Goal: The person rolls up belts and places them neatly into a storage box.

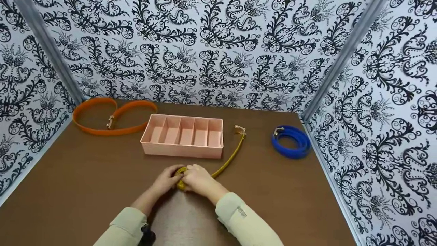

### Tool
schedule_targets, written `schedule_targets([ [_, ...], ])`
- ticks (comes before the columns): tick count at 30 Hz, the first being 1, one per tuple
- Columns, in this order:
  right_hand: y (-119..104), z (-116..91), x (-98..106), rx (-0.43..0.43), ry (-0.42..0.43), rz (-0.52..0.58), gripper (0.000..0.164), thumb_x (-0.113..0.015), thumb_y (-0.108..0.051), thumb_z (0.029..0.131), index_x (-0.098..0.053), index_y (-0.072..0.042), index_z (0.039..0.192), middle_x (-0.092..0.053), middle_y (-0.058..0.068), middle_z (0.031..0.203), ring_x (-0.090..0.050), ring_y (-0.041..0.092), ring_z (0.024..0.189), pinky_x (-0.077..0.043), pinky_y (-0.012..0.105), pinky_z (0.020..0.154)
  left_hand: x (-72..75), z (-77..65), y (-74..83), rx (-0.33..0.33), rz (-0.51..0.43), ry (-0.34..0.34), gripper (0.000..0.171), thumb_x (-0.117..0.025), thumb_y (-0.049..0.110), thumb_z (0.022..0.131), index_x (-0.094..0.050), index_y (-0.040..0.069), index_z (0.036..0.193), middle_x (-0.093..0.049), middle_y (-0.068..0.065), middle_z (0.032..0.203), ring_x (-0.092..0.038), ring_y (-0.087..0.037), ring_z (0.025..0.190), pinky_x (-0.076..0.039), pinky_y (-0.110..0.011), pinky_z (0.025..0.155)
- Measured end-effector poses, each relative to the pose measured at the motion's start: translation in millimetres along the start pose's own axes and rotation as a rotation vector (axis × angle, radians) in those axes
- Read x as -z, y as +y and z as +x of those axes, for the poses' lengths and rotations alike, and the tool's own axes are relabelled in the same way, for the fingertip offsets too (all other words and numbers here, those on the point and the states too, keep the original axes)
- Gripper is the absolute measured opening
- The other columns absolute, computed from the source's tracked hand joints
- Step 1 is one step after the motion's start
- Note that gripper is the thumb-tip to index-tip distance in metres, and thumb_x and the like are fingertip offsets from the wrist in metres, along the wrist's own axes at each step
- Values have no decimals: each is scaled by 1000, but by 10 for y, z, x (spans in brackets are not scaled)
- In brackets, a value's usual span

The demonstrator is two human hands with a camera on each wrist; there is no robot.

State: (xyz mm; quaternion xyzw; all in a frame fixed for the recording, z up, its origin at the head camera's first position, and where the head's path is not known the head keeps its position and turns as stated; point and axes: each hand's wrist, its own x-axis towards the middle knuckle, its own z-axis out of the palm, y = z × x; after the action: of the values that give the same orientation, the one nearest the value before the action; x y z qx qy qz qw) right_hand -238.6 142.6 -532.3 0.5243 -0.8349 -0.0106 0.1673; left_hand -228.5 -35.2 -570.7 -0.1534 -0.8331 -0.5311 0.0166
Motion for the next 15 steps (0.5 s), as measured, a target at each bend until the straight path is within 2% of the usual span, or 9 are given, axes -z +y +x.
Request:
schedule_targets([
  [7, -94, 66, -53, -57, 30, -16, 33, -81, -46, 68, -73, -15, 78, -64, -5, 74, -53, 17, 72, -42, 33, 66, 48, 4, -23, -16, -29, 18, 29, -64, 3, 90, -62, -8, 117, -61, -22, 117, -53, -39, 114, -37, -53, 100],
  [11, -57, 38, -55, -15, 49, -2, 34, -81, -46, 69, -73, -15, 80, -65, -5, 76, -52, 17, 74, -41, 33, 67, 46, 19, -33, -37, -41, 13, 26, -62, 2, 91, -64, -8, 115, -63, -21, 115, -55, -38, 112, -39, -52, 99],
  [15, 18, -24, 10, 46, 20, 8, 36, -82, -46, 69, -74, -17, 89, -67, -7, 83, -51, 17, 77, -40, 32, 67, 33, 16, -29, -35, -52, -9, 26, -61, 2, 93, -64, -8, 116, -63, -22, 116, -55, -39, 113, -40, -52, 99],
])
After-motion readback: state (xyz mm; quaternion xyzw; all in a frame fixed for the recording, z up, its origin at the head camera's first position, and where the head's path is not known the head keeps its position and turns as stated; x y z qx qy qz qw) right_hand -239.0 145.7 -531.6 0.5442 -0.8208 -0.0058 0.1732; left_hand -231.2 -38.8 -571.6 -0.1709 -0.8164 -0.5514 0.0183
